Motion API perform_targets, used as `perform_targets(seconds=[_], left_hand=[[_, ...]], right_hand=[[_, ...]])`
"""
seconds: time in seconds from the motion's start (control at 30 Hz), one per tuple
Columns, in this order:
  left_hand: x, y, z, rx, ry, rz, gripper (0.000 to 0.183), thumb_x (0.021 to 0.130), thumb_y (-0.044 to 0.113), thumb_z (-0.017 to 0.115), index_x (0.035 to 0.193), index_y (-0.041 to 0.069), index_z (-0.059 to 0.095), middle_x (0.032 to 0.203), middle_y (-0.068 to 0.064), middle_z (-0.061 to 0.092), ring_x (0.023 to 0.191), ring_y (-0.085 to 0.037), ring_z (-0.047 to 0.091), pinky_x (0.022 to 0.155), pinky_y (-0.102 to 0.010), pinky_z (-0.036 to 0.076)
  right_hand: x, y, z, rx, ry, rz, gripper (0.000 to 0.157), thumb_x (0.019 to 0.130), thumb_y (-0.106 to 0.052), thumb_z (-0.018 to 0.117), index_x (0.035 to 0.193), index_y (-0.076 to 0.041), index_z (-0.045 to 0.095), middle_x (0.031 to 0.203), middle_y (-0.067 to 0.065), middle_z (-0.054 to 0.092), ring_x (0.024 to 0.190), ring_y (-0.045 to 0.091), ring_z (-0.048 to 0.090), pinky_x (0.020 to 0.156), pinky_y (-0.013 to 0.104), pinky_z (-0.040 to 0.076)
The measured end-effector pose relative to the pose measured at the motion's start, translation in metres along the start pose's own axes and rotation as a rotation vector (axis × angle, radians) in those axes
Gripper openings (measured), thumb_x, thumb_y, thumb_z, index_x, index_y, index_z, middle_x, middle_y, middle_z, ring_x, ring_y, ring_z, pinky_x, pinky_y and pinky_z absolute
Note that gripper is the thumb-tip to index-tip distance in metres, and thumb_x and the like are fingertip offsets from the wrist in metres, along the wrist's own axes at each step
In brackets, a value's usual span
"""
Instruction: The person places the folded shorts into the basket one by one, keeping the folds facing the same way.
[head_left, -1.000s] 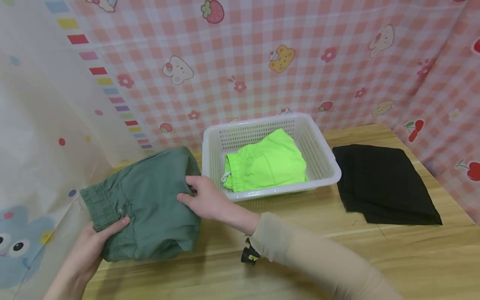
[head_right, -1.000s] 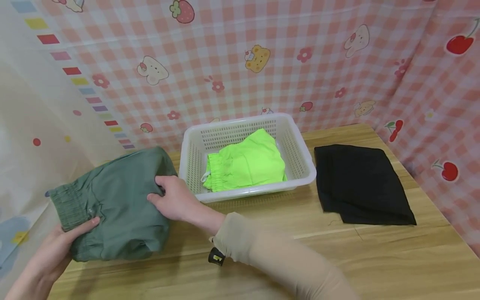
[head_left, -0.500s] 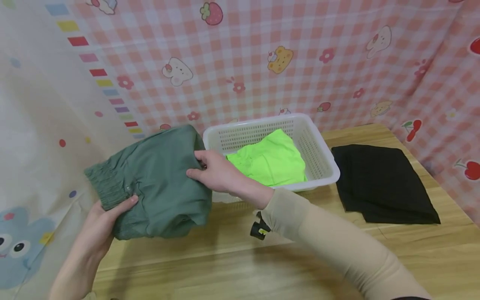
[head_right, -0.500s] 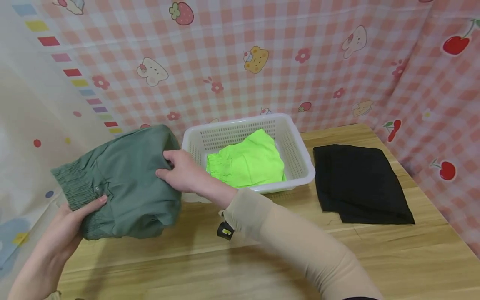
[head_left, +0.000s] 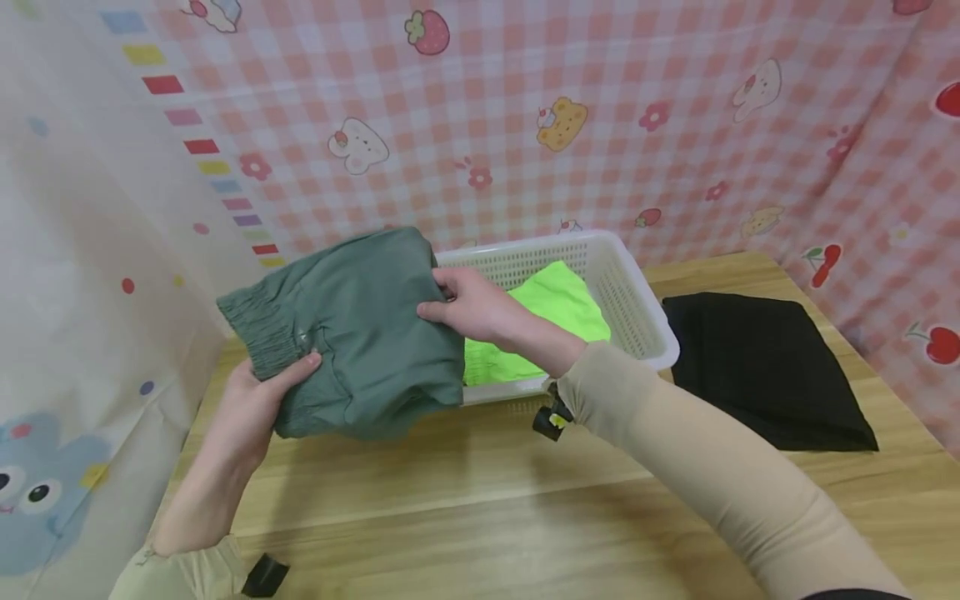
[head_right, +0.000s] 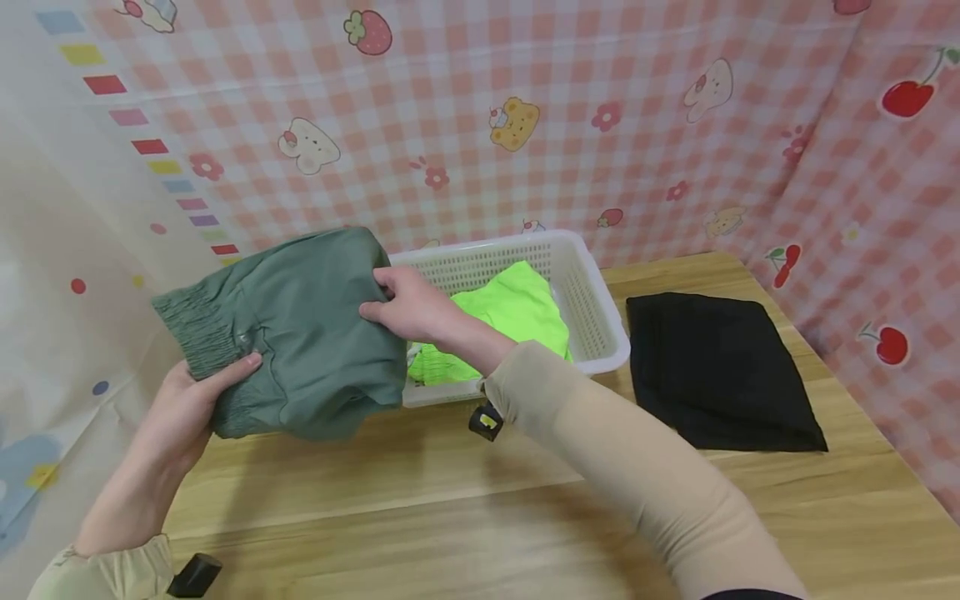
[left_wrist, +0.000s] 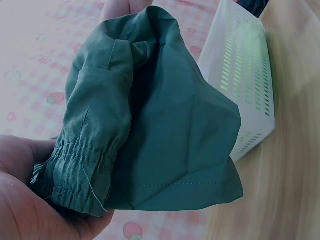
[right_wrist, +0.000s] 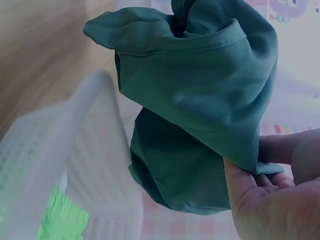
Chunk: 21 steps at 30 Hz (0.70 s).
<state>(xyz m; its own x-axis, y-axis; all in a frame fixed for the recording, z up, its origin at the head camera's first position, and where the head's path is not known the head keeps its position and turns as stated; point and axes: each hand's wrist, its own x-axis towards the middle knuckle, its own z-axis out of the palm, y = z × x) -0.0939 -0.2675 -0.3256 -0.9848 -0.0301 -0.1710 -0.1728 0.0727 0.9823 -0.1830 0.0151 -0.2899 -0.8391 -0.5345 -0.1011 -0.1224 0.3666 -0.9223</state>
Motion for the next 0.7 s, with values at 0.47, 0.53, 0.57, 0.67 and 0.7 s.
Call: perform_targets(seconds=[0.47, 0.53, 0.57, 0.67, 0.7], left_hand=[[0.023, 0.014, 0.03, 0.091, -0.028, -0.014, 0.039, 0.102, 0.029, 0.07, 0.134, 0.018, 0.052, 0.103, 0.024, 0.072, 0.091, 0.004, 0.073, 0.082, -0.018, 0.062], [0.026, 0.016, 0.034, 0.106, -0.035, -0.009, 0.043, 0.102, 0.029, 0.07, 0.138, 0.017, 0.05, 0.103, 0.025, 0.071, 0.091, 0.004, 0.073, 0.083, -0.019, 0.062], [0.027, 0.017, 0.036, 0.116, -0.04, -0.008, 0.045, 0.102, 0.03, 0.07, 0.14, 0.017, 0.049, 0.104, 0.025, 0.071, 0.092, 0.004, 0.073, 0.083, -0.019, 0.062], [0.033, 0.019, 0.043, 0.13, -0.046, -0.007, 0.05, 0.102, 0.03, 0.069, 0.145, 0.013, 0.048, 0.102, 0.026, 0.071, 0.091, 0.004, 0.073, 0.084, -0.019, 0.061], [0.035, 0.02, 0.045, 0.136, -0.046, -0.008, 0.052, 0.102, 0.03, 0.069, 0.146, 0.012, 0.048, 0.101, 0.026, 0.071, 0.091, 0.004, 0.073, 0.084, -0.019, 0.061]], right_hand=[[0.001, 0.017, -0.032, -0.038, 0.045, 0.047, 0.026, 0.106, -0.013, 0.06, 0.13, -0.003, 0.065, 0.131, 0.018, 0.071, 0.116, 0.027, 0.069, 0.1, 0.038, 0.059], [0.001, 0.019, -0.036, -0.056, 0.056, 0.05, 0.024, 0.106, -0.014, 0.061, 0.127, -0.003, 0.065, 0.129, 0.018, 0.072, 0.111, 0.025, 0.068, 0.097, 0.036, 0.058], [0.002, 0.019, -0.038, -0.065, 0.062, 0.052, 0.023, 0.106, -0.014, 0.061, 0.125, -0.003, 0.066, 0.127, 0.017, 0.072, 0.109, 0.023, 0.068, 0.096, 0.035, 0.058], [0.002, 0.022, -0.044, -0.09, 0.078, 0.064, 0.022, 0.105, -0.014, 0.062, 0.123, -0.003, 0.067, 0.123, 0.016, 0.072, 0.106, 0.021, 0.066, 0.093, 0.033, 0.057], [0.002, 0.023, -0.046, -0.093, 0.081, 0.067, 0.022, 0.105, -0.014, 0.062, 0.123, -0.003, 0.067, 0.123, 0.016, 0.072, 0.105, 0.021, 0.066, 0.093, 0.032, 0.057]])
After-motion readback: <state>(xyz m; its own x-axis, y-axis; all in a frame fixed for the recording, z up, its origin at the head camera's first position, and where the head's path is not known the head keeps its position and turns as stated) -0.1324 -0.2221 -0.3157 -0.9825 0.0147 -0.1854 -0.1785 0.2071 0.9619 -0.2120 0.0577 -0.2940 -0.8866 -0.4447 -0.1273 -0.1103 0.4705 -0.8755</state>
